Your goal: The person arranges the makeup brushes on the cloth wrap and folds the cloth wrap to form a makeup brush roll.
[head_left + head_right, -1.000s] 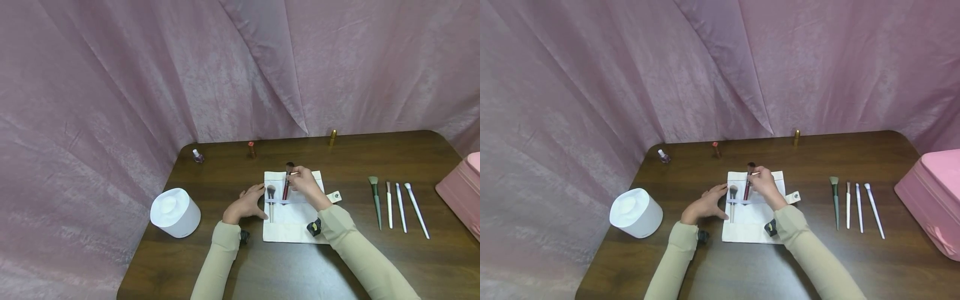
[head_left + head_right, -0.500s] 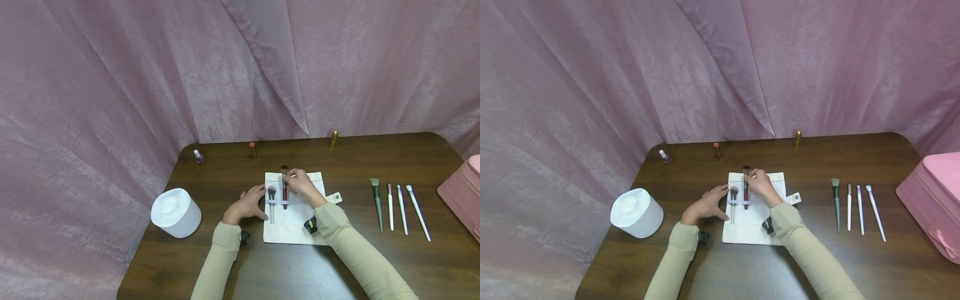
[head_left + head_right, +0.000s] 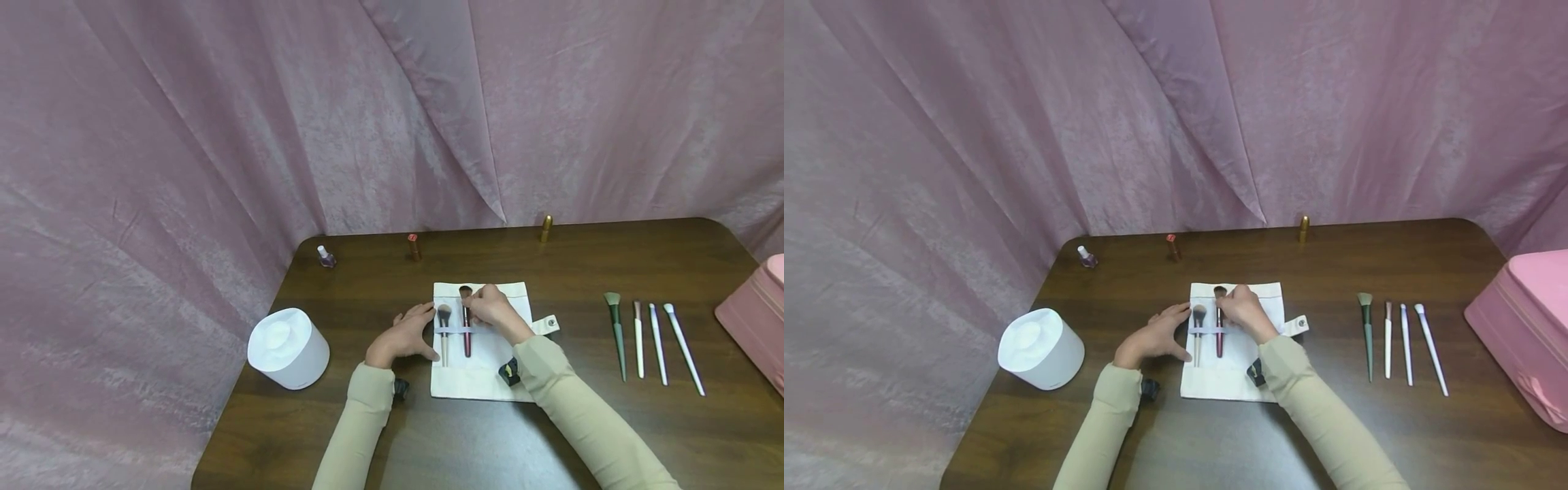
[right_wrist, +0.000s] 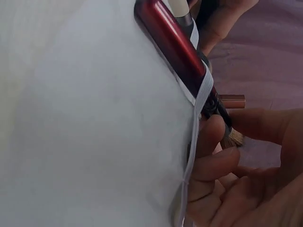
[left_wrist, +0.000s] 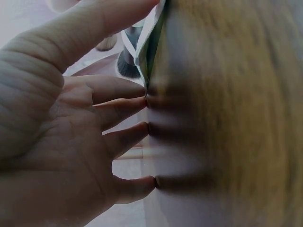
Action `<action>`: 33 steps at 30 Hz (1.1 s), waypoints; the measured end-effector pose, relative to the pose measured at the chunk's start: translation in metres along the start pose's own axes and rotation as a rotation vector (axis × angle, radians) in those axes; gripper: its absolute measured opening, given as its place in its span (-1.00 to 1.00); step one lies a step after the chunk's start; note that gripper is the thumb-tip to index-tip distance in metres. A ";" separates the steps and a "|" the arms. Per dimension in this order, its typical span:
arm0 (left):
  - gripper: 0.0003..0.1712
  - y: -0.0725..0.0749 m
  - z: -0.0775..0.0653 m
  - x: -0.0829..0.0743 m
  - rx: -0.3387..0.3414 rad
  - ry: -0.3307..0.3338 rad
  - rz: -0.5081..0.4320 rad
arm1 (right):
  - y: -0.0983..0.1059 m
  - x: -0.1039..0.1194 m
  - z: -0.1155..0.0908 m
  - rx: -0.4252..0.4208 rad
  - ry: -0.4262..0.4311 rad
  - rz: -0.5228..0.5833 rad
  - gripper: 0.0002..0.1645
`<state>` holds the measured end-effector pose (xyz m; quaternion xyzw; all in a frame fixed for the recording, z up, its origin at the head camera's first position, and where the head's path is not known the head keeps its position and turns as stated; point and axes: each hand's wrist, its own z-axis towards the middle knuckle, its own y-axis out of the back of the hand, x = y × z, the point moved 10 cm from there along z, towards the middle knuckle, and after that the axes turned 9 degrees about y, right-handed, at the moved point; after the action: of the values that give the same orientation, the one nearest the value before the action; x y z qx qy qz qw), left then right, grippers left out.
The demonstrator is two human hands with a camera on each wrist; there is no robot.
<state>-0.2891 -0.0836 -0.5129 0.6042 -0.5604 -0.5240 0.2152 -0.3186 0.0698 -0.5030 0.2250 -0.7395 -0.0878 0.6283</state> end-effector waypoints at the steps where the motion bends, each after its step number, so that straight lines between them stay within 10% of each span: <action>1: 0.15 0.000 0.000 0.000 0.000 0.000 0.002 | 0.000 0.000 0.000 0.000 -0.002 -0.010 -0.68; 33: 0.14 0.001 -0.001 -0.001 0.020 0.007 0.000 | -0.002 0.001 -0.010 0.089 0.045 -0.326 -0.41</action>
<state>-0.2886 -0.0833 -0.5117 0.6082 -0.5649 -0.5162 0.2109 -0.3086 0.0692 -0.5012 0.3712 -0.6823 -0.1507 0.6116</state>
